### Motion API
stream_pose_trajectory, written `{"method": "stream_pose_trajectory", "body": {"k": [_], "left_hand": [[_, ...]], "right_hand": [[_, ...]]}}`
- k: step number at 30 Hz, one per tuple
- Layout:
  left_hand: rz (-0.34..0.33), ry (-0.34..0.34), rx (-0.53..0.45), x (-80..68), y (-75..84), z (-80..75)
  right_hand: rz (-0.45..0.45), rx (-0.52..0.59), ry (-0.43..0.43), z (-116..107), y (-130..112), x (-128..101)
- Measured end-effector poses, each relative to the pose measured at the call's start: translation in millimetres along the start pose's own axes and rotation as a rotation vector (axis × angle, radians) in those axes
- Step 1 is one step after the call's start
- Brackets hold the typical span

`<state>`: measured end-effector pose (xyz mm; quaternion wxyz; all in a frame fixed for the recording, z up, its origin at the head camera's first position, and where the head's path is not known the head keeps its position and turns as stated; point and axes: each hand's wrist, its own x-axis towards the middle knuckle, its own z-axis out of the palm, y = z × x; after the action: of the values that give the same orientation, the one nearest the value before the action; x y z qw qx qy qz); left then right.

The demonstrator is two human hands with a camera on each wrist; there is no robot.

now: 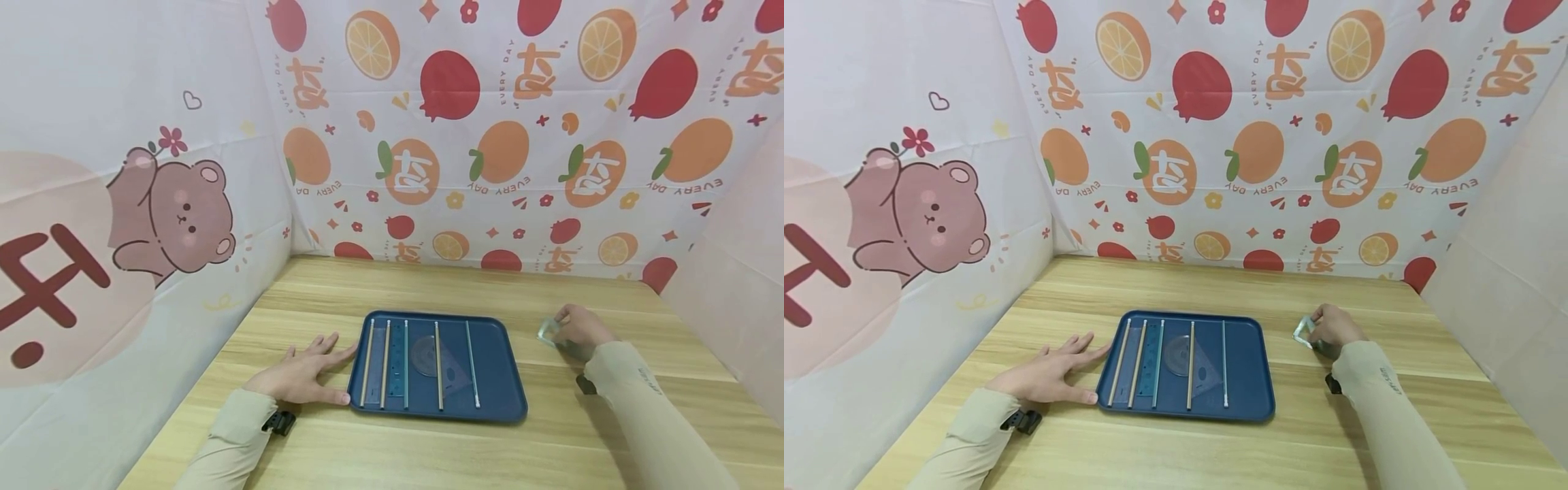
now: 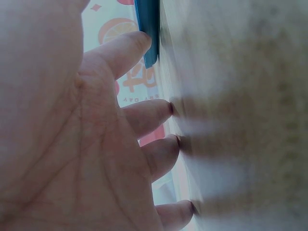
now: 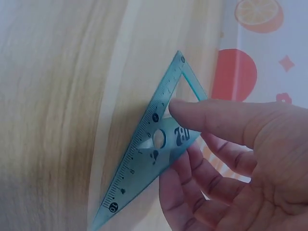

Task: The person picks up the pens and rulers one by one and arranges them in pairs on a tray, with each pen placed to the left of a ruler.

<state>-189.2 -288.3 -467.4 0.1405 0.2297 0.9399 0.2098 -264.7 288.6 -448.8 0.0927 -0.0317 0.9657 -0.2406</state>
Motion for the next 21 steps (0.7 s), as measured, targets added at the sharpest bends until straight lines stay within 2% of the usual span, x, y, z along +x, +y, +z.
{"method": "stream_pose_trajectory", "body": {"k": [8,21], "left_hand": [[-0.005,-0.002,0.000,0.4,-0.7,0.0],[-0.008,0.002,0.002,-1.0,-0.1,0.2]], "right_hand": [[-0.019,0.072,-0.033,0.3,4.1,1.7],[0.002,0.248,-0.053,-2.4,-9.5,-7.0]]}}
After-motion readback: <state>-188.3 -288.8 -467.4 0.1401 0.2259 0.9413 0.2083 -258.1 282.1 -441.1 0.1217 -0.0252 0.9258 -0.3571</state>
